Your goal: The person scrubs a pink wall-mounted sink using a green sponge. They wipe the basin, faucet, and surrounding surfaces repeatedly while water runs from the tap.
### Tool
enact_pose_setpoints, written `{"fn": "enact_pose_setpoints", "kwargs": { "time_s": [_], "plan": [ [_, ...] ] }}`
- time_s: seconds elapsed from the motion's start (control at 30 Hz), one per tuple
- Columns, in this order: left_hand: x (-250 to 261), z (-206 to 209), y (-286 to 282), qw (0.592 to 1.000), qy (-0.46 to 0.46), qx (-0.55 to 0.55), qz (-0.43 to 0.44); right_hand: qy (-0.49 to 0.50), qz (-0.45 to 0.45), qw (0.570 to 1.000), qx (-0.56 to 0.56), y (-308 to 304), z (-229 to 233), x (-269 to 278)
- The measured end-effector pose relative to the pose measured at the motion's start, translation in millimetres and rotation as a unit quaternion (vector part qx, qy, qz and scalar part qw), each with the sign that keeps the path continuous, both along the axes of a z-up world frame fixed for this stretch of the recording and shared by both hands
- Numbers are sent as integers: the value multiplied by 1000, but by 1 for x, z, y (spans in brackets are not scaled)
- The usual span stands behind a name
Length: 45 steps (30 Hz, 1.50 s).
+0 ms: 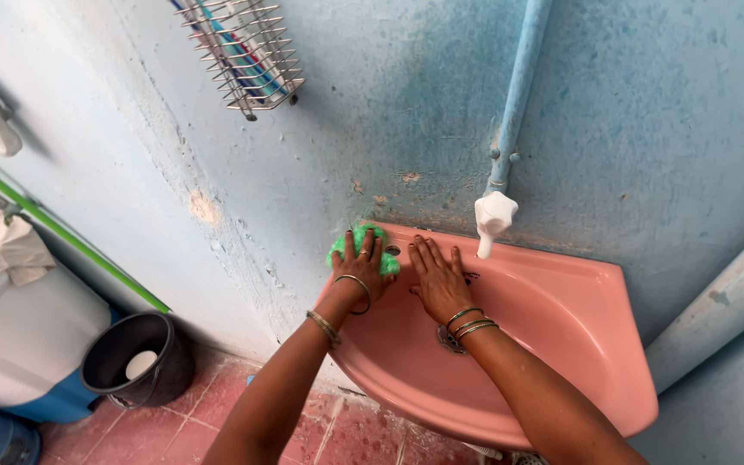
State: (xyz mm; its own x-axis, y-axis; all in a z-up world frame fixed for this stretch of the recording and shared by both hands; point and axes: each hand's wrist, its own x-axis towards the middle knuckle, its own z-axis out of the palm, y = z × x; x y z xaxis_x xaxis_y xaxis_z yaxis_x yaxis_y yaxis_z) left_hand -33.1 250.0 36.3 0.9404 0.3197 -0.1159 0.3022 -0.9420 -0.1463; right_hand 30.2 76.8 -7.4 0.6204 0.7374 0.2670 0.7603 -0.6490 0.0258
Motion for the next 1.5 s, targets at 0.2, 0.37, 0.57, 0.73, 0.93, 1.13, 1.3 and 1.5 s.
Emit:
{"fn": "enact_pose_setpoints", "kwargs": {
  "time_s": [0.2,0.37,0.57,0.73,0.93,1.13,1.3,1.5],
  "plan": [
    [11,1,-3,999,-39,-35,14,-72,-68,994,-36,9,-17,7],
    [49,0,-8,993,-63,-85,55,-98,-63,991,-59,11,-18,14],
    [-2,7,-9,998,-31,-56,14,-91,-48,993,-54,6,-13,12],
    [-42,7,-5,1000,0,-18,-9,-103,-46,992,-64,6,-19,16],
    [12,4,-8,998,-33,-43,14,-115,-49,988,-87,5,-19,17],
    [33,1,-14,996,-47,-62,36,-114,-36,991,-56,2,-22,18],
    [-16,5,-3,999,-12,-29,-12,-120,-29,991,-47,0,-22,21],
    [-35,9,-1,999,-4,-9,-30,-167,-35,984,-46,-3,-24,20]
  ]
}}
